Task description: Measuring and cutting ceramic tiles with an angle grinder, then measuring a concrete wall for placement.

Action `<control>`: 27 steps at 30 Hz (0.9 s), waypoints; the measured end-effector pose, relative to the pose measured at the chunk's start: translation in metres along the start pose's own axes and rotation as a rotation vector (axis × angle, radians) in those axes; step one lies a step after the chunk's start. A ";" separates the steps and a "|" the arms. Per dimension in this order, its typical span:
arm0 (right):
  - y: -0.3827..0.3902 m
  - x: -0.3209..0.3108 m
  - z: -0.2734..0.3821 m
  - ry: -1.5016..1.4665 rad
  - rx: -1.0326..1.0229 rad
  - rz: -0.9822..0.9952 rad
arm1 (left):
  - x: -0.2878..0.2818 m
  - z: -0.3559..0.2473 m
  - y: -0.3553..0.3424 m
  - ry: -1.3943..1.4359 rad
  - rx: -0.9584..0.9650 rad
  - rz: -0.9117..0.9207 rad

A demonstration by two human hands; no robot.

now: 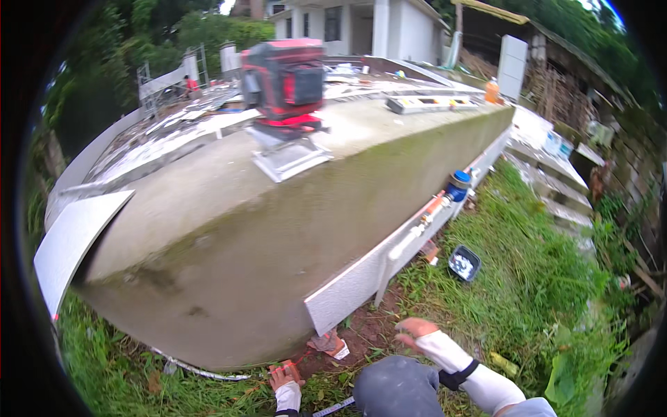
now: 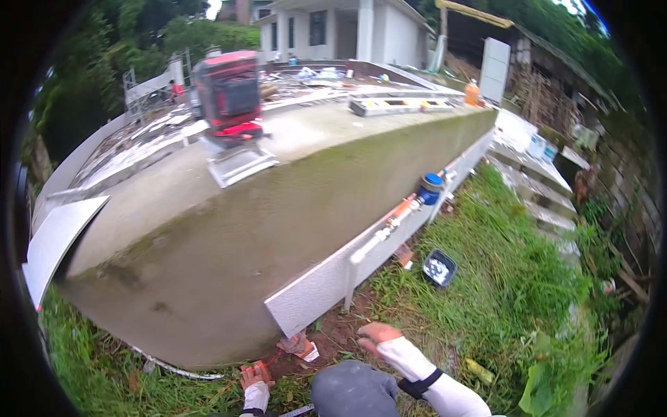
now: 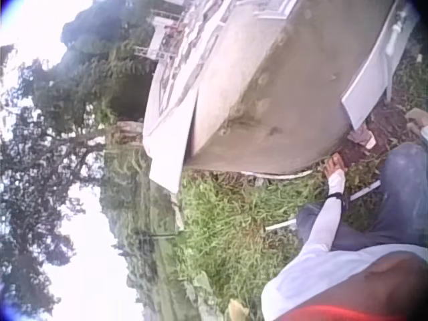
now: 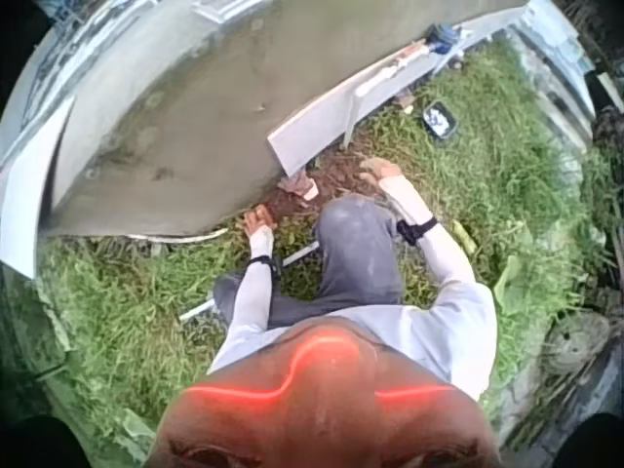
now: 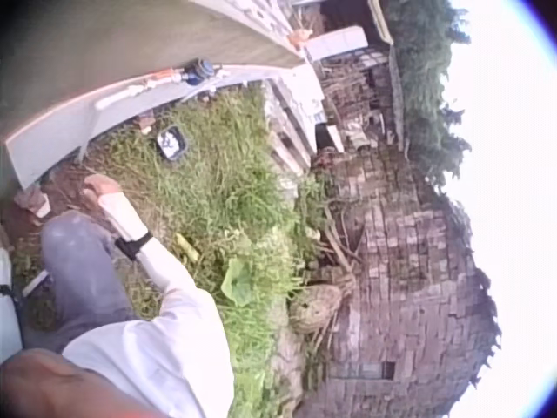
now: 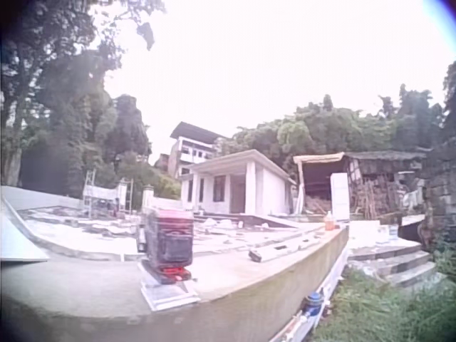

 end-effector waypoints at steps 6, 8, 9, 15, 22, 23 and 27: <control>-0.069 -0.100 0.095 -0.005 -0.179 -0.217 | -0.009 -0.006 0.005 0.010 0.012 -0.171; -0.079 -0.104 0.123 -0.019 -0.245 -0.193 | -0.016 -0.015 0.007 0.025 0.012 -0.204; -0.083 -0.095 0.142 -0.012 -0.291 -0.141 | -0.019 -0.013 0.010 0.019 -0.012 -0.211; -0.061 -0.040 0.231 -0.079 -0.498 0.333 | -0.040 -0.019 0.025 0.071 -0.039 -0.347; -0.030 -0.023 0.223 -0.173 -0.061 0.568 | -0.050 -0.016 0.019 0.062 -0.046 -0.421; -0.032 -0.019 0.228 -0.164 -0.075 0.588 | -0.045 -0.013 0.014 0.076 -0.082 -0.341; -0.034 -0.010 0.262 0.023 -0.202 0.693 | -0.041 0.013 0.013 0.381 -0.174 -0.287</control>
Point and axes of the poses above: each hand's wrist, its own y-axis away from the middle knuckle, its own x-axis out of the palm, z = x × y, the point moved 8 cm from there along -y, towards the middle knuckle, and after that the axes turned 1 degree about -x, right-handed, at the moved point
